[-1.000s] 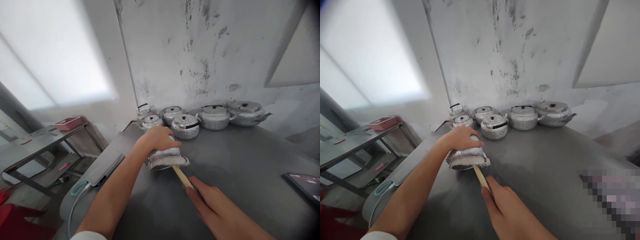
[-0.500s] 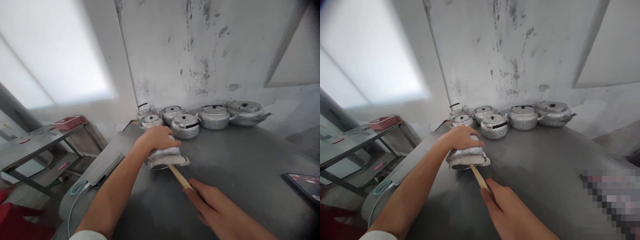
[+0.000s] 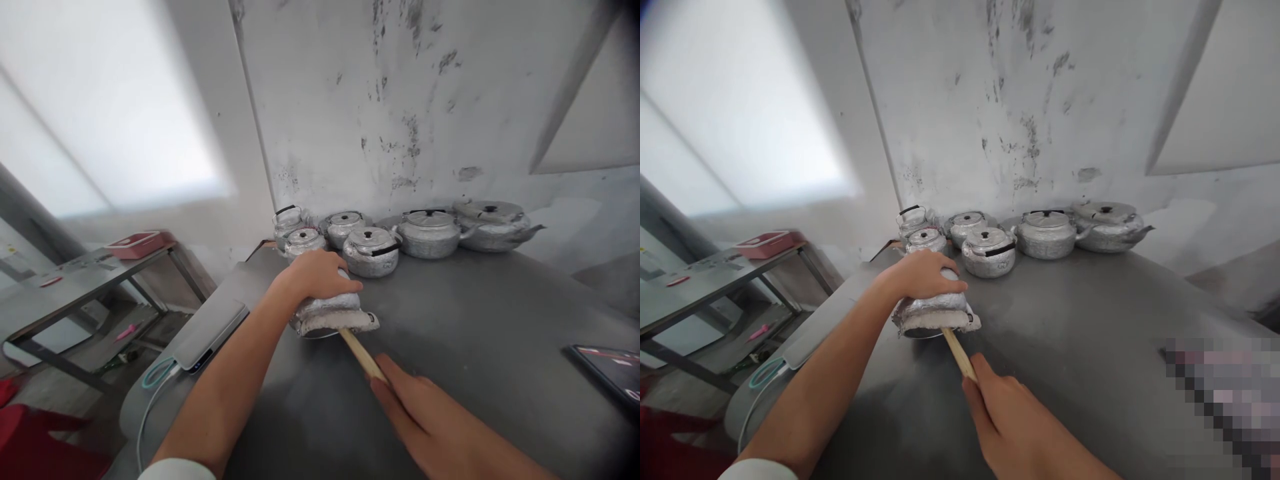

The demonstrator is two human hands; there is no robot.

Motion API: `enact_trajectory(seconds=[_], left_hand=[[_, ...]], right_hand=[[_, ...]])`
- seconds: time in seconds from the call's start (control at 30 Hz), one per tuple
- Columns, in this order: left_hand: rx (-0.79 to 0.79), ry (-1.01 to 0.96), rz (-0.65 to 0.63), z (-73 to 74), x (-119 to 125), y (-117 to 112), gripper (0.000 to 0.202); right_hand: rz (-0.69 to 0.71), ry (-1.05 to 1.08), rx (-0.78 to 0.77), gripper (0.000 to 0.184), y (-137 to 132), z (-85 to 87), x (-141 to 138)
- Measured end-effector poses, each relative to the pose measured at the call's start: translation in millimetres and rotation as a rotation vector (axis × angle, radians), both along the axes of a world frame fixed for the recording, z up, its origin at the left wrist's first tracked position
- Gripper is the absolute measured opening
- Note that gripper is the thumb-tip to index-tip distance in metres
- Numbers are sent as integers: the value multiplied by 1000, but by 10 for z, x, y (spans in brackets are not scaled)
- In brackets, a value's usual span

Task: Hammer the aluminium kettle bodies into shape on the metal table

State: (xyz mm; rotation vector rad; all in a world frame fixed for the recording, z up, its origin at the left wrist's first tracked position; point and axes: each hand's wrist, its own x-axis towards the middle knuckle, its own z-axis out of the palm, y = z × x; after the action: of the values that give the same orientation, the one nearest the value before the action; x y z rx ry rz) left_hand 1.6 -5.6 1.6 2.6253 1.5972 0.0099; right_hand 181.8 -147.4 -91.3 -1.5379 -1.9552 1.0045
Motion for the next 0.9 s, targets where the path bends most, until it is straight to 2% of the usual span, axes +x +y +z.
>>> enact_trajectory(seconds=[0.2, 0.4, 0.6, 0.9], left_hand=[[2, -7, -7, -8, -15, 13, 61], [-6, 5, -12, -2, -12, -4, 63], [-22, 8, -1, 25, 2, -25, 62], [-8, -12, -19, -22, -30, 24, 62]], right_hand=[[7, -18, 41, 41, -7, 40, 0], [28, -25, 0, 36, 6, 24, -10], [-44, 1, 107, 35, -42, 17, -56], [-23, -23, 83, 35, -32, 23, -43]])
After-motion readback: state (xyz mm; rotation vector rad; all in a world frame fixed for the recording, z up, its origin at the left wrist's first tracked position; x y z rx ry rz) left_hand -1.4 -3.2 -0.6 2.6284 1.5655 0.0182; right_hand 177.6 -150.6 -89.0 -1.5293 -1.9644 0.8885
